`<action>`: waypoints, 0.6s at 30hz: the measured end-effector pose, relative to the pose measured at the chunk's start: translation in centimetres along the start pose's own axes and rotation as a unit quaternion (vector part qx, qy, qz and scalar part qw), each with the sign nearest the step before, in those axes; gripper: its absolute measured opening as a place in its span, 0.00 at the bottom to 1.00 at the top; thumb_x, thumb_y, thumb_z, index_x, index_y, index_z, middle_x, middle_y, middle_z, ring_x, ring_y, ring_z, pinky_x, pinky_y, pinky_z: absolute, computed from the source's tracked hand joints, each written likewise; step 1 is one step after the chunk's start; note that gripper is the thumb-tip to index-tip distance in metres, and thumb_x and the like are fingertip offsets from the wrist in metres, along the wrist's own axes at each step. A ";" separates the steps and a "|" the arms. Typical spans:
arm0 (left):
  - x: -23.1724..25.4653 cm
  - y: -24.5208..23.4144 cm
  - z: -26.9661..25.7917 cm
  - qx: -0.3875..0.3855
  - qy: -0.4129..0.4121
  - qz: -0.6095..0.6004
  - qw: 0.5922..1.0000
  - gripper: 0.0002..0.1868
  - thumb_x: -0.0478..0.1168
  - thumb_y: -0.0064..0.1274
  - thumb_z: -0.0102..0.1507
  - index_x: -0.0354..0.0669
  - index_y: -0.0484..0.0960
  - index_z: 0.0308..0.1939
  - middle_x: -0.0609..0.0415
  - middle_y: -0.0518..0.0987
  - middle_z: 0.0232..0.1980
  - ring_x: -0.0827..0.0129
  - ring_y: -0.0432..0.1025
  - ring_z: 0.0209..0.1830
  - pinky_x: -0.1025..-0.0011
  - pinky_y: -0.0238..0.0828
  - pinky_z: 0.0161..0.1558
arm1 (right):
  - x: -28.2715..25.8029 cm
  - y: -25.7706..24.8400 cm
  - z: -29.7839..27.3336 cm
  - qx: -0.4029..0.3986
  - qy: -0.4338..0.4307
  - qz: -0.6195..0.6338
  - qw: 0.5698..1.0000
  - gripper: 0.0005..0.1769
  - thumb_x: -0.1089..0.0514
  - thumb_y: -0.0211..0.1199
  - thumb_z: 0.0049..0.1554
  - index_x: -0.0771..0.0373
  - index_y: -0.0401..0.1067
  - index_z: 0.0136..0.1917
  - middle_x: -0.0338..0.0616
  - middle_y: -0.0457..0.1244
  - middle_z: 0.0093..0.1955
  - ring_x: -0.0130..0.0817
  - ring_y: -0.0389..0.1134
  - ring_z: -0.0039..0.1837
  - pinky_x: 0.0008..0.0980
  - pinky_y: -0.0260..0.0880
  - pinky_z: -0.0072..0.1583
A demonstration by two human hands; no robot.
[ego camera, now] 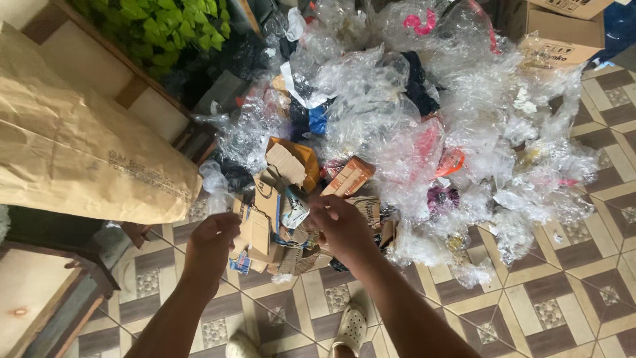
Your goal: The person sorts through a large pile of plastic wrap, bubble wrap, and cardboard on the floor, picking up items by hand and placing them into different large bags and sacks.
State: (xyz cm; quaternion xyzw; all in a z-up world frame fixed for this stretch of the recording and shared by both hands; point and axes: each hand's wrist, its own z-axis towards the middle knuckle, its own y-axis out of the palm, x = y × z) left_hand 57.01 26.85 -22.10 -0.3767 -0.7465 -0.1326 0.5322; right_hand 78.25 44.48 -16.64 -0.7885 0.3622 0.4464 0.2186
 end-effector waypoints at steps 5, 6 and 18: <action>-4.4 -0.4 -0.1 -0.002 -0.029 0.050 0.998 0.17 0.36 0.56 0.61 0.43 0.84 0.55 0.53 0.84 0.54 0.74 0.75 0.51 0.72 0.69 0.50 | 3.9 2.1 1.8 -0.010 0.019 0.007 1.000 0.18 0.51 0.59 0.60 0.57 0.73 0.62 0.37 0.70 0.46 0.24 0.70 0.45 0.29 0.72 0.44; -5.4 -0.7 0.1 -0.008 -0.023 0.052 0.998 0.17 0.37 0.57 0.61 0.44 0.84 0.55 0.52 0.84 0.56 0.75 0.75 0.53 0.74 0.69 0.53 | 4.8 3.1 2.5 -0.016 0.027 -0.019 0.999 0.18 0.50 0.59 0.60 0.57 0.74 0.62 0.38 0.70 0.45 0.26 0.69 0.43 0.29 0.72 0.43; -24.7 2.0 9.4 -0.041 -0.012 0.285 0.957 0.26 0.44 0.62 0.57 0.50 0.80 0.60 0.49 0.77 0.65 0.54 0.78 0.55 0.62 0.72 0.59 | 20.7 10.0 14.8 0.000 -0.241 -0.247 0.939 0.15 0.50 0.64 0.59 0.54 0.76 0.57 0.47 0.69 0.57 0.36 0.74 0.52 0.37 0.73 0.56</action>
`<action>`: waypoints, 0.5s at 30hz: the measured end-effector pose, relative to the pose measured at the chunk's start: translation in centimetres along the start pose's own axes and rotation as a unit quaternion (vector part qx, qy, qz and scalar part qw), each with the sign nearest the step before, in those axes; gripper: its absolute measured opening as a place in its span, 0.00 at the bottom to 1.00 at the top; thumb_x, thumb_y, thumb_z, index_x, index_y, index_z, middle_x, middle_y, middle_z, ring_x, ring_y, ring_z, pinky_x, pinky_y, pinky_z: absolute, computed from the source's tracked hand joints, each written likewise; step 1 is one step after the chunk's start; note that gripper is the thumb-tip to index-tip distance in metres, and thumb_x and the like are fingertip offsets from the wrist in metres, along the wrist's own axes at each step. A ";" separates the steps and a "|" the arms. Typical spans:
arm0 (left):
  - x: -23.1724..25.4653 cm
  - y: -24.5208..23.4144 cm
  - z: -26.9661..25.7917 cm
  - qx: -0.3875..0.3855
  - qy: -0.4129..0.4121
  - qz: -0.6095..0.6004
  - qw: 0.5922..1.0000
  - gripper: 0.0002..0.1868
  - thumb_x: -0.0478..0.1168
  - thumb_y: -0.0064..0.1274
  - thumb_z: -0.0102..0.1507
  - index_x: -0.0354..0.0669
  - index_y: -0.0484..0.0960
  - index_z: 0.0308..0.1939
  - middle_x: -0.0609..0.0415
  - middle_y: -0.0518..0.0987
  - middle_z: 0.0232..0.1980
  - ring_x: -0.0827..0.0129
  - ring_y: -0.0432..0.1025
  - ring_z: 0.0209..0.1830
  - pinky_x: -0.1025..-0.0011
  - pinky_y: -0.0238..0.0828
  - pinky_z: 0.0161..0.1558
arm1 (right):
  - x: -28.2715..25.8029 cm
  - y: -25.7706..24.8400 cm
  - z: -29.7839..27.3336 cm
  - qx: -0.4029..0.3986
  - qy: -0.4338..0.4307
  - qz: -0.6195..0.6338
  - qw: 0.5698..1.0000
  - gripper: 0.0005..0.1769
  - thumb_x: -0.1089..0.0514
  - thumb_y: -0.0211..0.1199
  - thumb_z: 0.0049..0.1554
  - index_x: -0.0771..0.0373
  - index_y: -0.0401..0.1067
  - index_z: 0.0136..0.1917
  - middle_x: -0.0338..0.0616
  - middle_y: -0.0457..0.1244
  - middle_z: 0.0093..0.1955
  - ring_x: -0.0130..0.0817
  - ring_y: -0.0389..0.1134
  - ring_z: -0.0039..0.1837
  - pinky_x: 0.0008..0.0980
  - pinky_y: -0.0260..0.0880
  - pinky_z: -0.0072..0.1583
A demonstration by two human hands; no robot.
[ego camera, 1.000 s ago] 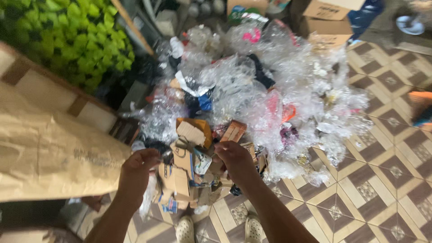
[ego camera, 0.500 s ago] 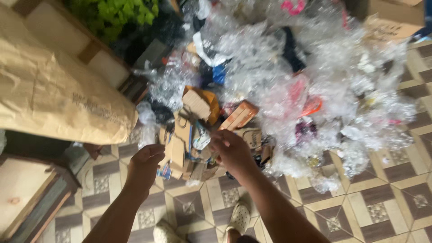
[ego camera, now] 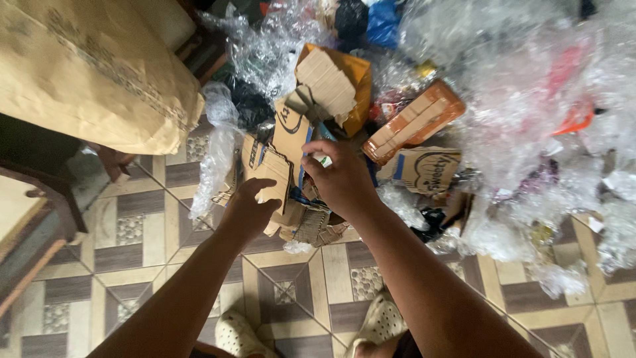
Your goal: The person sorts through a large pile of plastic wrap, bubble wrap, and cardboard on the floor, picking up items by hand and placing them into different large bags and sacks.
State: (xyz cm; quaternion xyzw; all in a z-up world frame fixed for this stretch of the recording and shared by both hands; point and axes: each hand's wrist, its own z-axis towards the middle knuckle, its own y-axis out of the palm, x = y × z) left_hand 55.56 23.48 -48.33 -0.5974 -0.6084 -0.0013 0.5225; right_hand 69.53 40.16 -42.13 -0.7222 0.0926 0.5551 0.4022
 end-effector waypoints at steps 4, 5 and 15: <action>-4.5 4.0 4.1 0.075 0.054 0.085 0.992 0.44 0.46 0.69 0.53 0.47 0.66 0.70 0.43 0.67 0.72 0.49 0.60 0.73 0.57 0.59 0.69 | 4.2 2.9 2.3 -0.001 -0.045 -0.097 0.994 0.16 0.48 0.65 0.59 0.51 0.75 0.60 0.50 0.64 0.64 0.40 0.71 0.59 0.38 0.71 0.61; -5.2 4.7 4.9 0.078 0.037 0.112 0.990 0.49 0.48 0.70 0.52 0.47 0.61 0.73 0.44 0.64 0.74 0.47 0.56 0.75 0.56 0.57 0.70 | 5.3 3.6 3.0 0.003 -0.071 -0.109 0.992 0.17 0.48 0.65 0.60 0.51 0.75 0.61 0.50 0.64 0.64 0.41 0.70 0.62 0.38 0.71 0.62; -9.3 9.8 9.6 0.081 0.007 0.195 0.977 0.73 0.57 0.74 0.47 0.55 0.34 0.80 0.48 0.48 0.82 0.46 0.50 0.78 0.56 0.59 0.70 | 12.8 7.8 7.1 -0.025 -0.095 -0.165 0.981 0.18 0.43 0.64 0.58 0.50 0.79 0.59 0.44 0.70 0.61 0.41 0.71 0.64 0.38 0.69 0.65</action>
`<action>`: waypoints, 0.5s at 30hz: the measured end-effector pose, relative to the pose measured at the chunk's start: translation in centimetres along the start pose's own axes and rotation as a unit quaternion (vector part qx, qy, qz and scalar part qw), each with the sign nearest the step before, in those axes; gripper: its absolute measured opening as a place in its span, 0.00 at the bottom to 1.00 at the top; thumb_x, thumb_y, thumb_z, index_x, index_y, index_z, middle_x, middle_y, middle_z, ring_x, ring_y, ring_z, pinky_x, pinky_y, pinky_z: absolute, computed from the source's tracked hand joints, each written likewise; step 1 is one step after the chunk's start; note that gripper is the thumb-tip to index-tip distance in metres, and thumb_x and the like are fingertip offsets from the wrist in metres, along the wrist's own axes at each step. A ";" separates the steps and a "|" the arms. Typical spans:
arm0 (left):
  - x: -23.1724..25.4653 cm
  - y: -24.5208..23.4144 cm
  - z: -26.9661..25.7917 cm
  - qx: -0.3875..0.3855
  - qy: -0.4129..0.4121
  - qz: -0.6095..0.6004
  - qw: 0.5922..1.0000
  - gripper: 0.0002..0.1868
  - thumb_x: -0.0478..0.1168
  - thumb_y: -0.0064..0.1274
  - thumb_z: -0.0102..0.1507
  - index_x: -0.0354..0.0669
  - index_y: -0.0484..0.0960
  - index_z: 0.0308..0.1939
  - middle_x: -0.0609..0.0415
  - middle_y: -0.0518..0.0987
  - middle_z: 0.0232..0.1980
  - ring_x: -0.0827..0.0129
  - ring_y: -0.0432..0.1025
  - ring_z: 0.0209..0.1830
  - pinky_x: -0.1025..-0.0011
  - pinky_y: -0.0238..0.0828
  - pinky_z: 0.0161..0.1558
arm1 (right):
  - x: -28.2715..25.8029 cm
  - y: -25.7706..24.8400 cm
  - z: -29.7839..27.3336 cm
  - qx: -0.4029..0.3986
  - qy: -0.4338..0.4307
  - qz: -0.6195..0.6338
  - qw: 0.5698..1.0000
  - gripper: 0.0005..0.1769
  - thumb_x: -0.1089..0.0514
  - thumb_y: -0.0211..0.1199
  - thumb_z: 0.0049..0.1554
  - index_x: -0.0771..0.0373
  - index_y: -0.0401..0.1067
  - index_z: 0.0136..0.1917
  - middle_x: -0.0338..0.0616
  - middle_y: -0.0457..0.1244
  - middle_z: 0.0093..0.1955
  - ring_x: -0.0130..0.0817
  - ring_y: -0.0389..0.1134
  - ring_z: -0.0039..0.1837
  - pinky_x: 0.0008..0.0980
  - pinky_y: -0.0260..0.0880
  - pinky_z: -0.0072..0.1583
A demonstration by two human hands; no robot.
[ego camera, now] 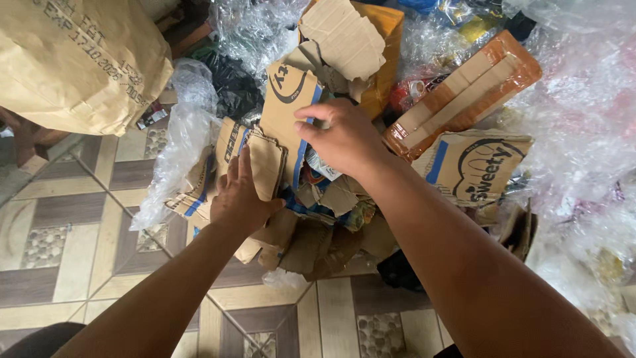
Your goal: The person sorts through a large pile of plastic wrap, bubble wrap, and cardboard on the floor, picking up items by hand and placing them into different large bags and sacks.
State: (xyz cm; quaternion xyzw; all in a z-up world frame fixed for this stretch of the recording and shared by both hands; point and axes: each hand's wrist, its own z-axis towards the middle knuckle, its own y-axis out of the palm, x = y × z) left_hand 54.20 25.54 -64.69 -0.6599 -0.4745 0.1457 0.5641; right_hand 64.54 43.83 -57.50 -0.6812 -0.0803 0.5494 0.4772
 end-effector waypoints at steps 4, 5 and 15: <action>-0.3 0.4 0.5 -0.023 -0.009 0.024 0.999 0.72 0.56 0.71 0.50 0.55 0.30 0.81 0.47 0.51 0.81 0.47 0.62 0.71 0.59 0.67 0.64 | -0.2 1.2 -0.3 -0.048 0.078 -0.023 0.996 0.24 0.42 0.62 0.57 0.51 0.75 0.64 0.43 0.70 0.59 0.41 0.73 0.59 0.38 0.70 0.62; -0.3 0.3 0.6 -0.033 -0.011 0.017 0.999 0.70 0.55 0.68 0.52 0.54 0.29 0.82 0.48 0.55 0.80 0.50 0.67 0.68 0.59 0.70 0.61 | 0.1 1.6 -0.4 -0.046 0.067 -0.029 0.996 0.25 0.43 0.62 0.58 0.53 0.74 0.65 0.46 0.70 0.58 0.41 0.73 0.59 0.38 0.70 0.61; -4.5 -0.3 2.7 0.246 0.028 0.000 0.969 0.14 0.51 0.45 0.71 0.56 0.82 0.54 0.45 0.84 0.49 0.43 0.80 0.41 0.46 0.76 0.43 | 0.9 4.1 0.0 0.183 0.011 0.092 0.979 0.18 0.57 0.73 0.54 0.59 0.80 0.58 0.47 0.73 0.54 0.32 0.77 0.52 0.30 0.75 0.56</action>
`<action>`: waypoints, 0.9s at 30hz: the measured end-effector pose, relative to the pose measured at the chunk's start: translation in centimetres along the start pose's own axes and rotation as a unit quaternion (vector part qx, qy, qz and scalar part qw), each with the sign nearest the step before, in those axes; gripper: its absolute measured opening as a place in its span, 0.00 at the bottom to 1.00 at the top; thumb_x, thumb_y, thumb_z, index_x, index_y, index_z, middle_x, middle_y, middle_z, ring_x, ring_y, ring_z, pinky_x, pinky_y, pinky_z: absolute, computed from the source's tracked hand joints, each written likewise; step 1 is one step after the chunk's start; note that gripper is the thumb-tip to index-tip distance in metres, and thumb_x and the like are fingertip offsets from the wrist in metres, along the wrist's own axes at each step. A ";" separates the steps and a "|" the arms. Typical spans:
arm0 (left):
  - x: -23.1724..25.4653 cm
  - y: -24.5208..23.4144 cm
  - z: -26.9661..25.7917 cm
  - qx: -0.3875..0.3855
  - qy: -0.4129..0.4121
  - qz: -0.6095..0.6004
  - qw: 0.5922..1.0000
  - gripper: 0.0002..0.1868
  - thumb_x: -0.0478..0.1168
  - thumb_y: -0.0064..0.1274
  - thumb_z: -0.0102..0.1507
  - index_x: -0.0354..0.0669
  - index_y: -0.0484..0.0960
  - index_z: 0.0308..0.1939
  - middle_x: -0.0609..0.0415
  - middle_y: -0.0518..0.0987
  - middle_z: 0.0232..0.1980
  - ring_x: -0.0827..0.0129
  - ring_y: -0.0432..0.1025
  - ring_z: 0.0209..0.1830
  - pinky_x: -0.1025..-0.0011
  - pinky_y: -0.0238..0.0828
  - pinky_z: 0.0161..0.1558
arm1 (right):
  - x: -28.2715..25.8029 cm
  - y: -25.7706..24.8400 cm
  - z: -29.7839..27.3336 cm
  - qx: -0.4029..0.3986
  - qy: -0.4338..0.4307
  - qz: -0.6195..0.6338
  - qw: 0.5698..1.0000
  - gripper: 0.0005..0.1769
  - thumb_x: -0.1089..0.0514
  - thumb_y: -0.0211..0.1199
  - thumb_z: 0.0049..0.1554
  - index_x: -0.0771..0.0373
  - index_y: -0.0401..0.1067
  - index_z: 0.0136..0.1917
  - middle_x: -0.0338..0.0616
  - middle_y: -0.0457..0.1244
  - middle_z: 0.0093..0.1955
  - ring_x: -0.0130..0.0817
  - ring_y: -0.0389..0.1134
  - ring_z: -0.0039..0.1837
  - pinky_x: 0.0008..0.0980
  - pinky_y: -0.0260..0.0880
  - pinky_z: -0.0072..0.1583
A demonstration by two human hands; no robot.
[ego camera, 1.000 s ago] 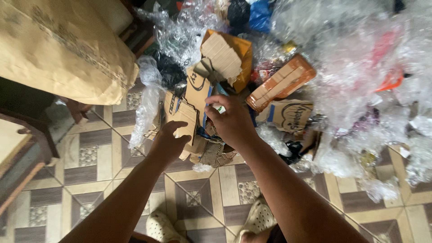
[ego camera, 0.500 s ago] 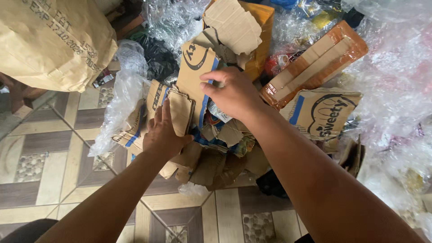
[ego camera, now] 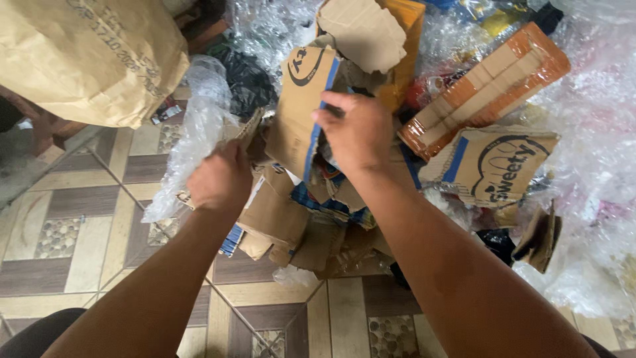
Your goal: The person sorts through a large pile of plastic wrap, bubble wrap, and cardboard on the floor, picking up items by hand and placing them into different large bags and sacks.
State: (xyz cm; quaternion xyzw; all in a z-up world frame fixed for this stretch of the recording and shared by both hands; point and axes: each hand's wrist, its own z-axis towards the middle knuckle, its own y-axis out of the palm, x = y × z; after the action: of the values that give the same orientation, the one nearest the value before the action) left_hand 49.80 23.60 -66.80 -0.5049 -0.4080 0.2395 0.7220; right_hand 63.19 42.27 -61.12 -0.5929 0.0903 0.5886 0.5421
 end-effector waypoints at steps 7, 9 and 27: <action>-4.6 -5.6 5.3 0.129 -0.053 -0.032 0.990 0.31 0.40 0.41 0.67 0.63 0.68 0.76 0.36 0.82 0.37 0.39 0.77 0.37 0.45 0.72 0.41 | -0.4 0.5 3.8 0.167 -0.120 0.257 0.944 0.22 0.76 0.59 0.58 0.61 0.68 0.63 0.39 0.68 0.52 0.30 0.70 0.52 0.30 0.71 0.53; -6.2 -7.2 6.9 0.209 0.025 -0.097 0.973 0.28 0.32 0.42 0.69 0.58 0.78 0.72 0.36 0.84 0.44 0.43 0.79 0.42 0.49 0.72 0.43 | -1.9 0.0 5.1 0.150 -0.098 0.357 0.917 0.25 0.77 0.59 0.59 0.61 0.65 0.66 0.40 0.67 0.53 0.30 0.70 0.54 0.30 0.74 0.57; -1.2 -17.9 3.9 -0.022 0.077 -0.505 0.860 0.18 0.32 0.64 0.63 0.36 0.83 0.57 0.49 0.85 0.54 0.70 0.78 0.49 0.71 0.79 0.53 | -8.5 5.2 2.9 0.002 0.037 0.420 0.907 0.30 0.69 0.65 0.58 0.54 0.58 0.68 0.36 0.64 0.50 0.23 0.67 0.48 0.26 0.71 0.44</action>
State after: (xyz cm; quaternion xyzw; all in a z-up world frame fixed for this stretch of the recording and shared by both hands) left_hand 44.73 18.01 -50.06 -0.2625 -0.5550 -0.2066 0.7618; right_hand 55.05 37.90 -56.36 -0.5203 0.3516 0.7395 0.2424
